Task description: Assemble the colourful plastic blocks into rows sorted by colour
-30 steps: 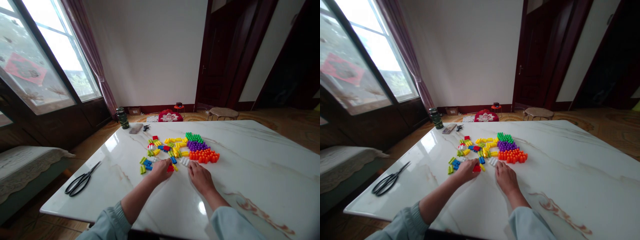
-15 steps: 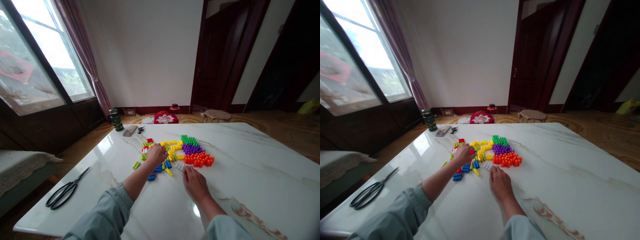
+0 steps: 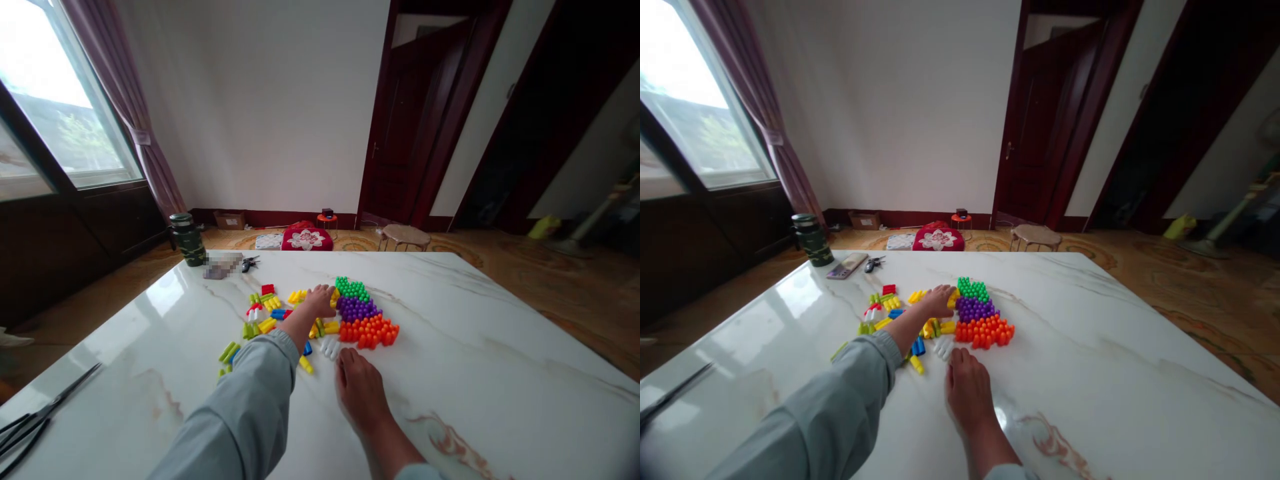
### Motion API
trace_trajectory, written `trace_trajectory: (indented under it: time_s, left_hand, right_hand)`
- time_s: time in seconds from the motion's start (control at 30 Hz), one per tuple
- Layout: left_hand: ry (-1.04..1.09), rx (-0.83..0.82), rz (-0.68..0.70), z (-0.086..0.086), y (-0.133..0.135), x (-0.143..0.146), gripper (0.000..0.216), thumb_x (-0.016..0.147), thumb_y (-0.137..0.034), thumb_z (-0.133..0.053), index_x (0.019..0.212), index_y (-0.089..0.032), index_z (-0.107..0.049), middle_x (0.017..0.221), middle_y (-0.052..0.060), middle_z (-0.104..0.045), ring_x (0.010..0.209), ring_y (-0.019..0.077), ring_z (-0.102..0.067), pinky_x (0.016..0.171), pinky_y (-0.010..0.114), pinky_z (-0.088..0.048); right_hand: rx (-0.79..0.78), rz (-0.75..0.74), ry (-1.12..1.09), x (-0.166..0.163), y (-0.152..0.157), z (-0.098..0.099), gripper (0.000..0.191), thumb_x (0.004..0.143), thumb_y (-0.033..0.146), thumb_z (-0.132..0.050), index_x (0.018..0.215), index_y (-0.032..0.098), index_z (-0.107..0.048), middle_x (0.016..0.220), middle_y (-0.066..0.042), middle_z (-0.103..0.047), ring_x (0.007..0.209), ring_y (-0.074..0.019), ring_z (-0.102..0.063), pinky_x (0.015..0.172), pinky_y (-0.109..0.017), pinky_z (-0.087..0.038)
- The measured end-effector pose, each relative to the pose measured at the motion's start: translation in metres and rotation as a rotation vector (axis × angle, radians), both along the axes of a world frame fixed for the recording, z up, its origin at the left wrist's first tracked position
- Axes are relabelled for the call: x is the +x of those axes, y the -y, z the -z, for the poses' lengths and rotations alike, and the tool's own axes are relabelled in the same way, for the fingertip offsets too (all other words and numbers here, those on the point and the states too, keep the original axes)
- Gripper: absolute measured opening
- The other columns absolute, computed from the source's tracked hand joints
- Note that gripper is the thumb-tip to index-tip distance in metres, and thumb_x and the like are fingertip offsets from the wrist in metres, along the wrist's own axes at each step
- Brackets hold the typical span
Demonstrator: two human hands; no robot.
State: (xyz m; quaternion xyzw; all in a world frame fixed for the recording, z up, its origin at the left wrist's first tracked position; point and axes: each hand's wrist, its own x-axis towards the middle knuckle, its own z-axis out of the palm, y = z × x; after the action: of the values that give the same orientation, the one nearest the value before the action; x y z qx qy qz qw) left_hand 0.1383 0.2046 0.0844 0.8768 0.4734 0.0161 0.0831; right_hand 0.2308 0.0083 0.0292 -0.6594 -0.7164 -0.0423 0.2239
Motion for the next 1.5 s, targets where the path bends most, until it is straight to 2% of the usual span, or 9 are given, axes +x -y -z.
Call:
trace_trajectory:
  time_s: [0.27,0.63,0.87,1.0,1.1,1.17,1.27,1.4,1.5]
  left_hand:
    - [-0.06,0.043,-0.038,0.007,-0.011,-0.004,0.058,0.078,-0.038,-0.06,0.134,-0.033,-0.047,0.124,0.012,-0.053,0.114,0.034,-0.052,0.088,0.049,-0.045]
    - [-0.049,0.064,-0.024,0.012,-0.005,-0.015,0.044,0.082,-0.023,-0.058,0.125,-0.026,-0.052,0.12,0.013,-0.053,0.115,0.0305,-0.051,0.091,0.042,-0.043]
    - [0.208,-0.007,-0.151,0.002,-0.001,-0.011,0.028,0.087,-0.018,-0.05,0.113,-0.025,-0.059,0.113,0.012,-0.057,0.111,0.0292,-0.055,0.091,0.043,-0.044]
    - [0.476,-0.037,-0.226,-0.011,0.02,-0.019,0.03,0.096,-0.028,-0.038,0.121,-0.023,-0.054,0.11,0.01,-0.06,0.104,0.0228,-0.059,0.085,0.035,-0.048]
    - [0.745,-0.188,-0.226,-0.005,0.061,-0.033,0.043,0.1,-0.043,-0.026,0.129,-0.019,-0.046,0.1,0.009,-0.064,0.085,0.0163,-0.065,0.067,0.025,-0.05]
    - [1.281,-0.623,-0.216,0.007,0.095,-0.043,0.048,0.092,-0.052,-0.045,0.125,-0.017,-0.048,0.099,0.01,-0.064,0.08,0.016,-0.064,0.059,0.022,-0.048]
    - [1.615,-1.036,-0.26,0.026,0.136,-0.051,0.05,0.077,-0.047,-0.069,0.115,-0.017,-0.055,0.095,0.009,-0.065,0.074,0.0137,-0.063,0.053,0.019,-0.046]
    - [1.772,-1.042,-0.3,0.038,0.157,-0.052,0.047,0.071,-0.042,-0.076,0.106,-0.017,-0.059,0.089,0.005,-0.063,0.064,0.0084,-0.056,0.044,0.014,-0.037]
    - [1.763,-1.033,-0.24,0.04,0.158,-0.051,0.048,0.07,-0.045,-0.077,0.104,-0.016,-0.061,0.083,0.003,-0.062,0.058,0.0057,-0.052,0.042,0.012,-0.033]
  right_hand:
    - [-0.018,-0.004,-0.036,0.0,0.0,0.0,0.009,0.088,0.013,-0.047,0.088,0.021,-0.051,0.085,-0.003,-0.061,0.075,-0.0155,-0.057,0.064,-0.026,-0.032]
    - [-0.034,0.001,-0.013,-0.001,0.0,-0.005,0.009,0.089,0.014,-0.046,0.088,0.021,-0.052,0.087,-0.003,-0.062,0.075,-0.0153,-0.057,0.066,-0.027,-0.032]
    - [-0.032,0.003,-0.015,0.0,-0.001,-0.004,0.009,0.091,0.017,-0.045,0.088,0.021,-0.052,0.087,-0.003,-0.062,0.077,-0.0158,-0.058,0.066,-0.027,-0.033]
    - [-0.05,0.007,-0.012,0.0,0.0,-0.006,0.01,0.091,0.017,-0.044,0.089,0.021,-0.053,0.088,-0.003,-0.064,0.078,-0.0155,-0.06,0.066,-0.027,-0.034]
    - [-0.07,0.007,-0.015,0.0,0.0,-0.007,0.01,0.093,0.02,-0.044,0.092,0.02,-0.054,0.09,-0.003,-0.065,0.08,-0.0162,-0.061,0.066,-0.027,-0.036]
    - [-0.071,-0.002,-0.024,0.0,0.0,-0.007,0.015,0.095,0.025,-0.042,0.092,0.02,-0.055,0.09,-0.004,-0.065,0.081,-0.0166,-0.062,0.067,-0.027,-0.037]
    - [-0.049,-0.036,-0.051,0.001,0.0,-0.008,0.024,0.099,0.03,-0.035,0.093,0.02,-0.056,0.09,-0.005,-0.066,0.083,-0.0168,-0.064,0.07,-0.026,-0.04]
    - [0.019,-0.107,-0.152,0.004,0.002,-0.009,0.027,0.099,0.032,-0.036,0.113,0.017,-0.053,0.099,-0.008,-0.068,0.086,-0.0172,-0.066,0.073,-0.026,-0.045]
    - [0.056,-0.17,-0.216,0.006,0.003,-0.008,0.03,0.097,0.034,-0.038,0.118,0.016,-0.049,0.099,-0.008,-0.067,0.082,-0.0173,-0.066,0.07,-0.026,-0.046]
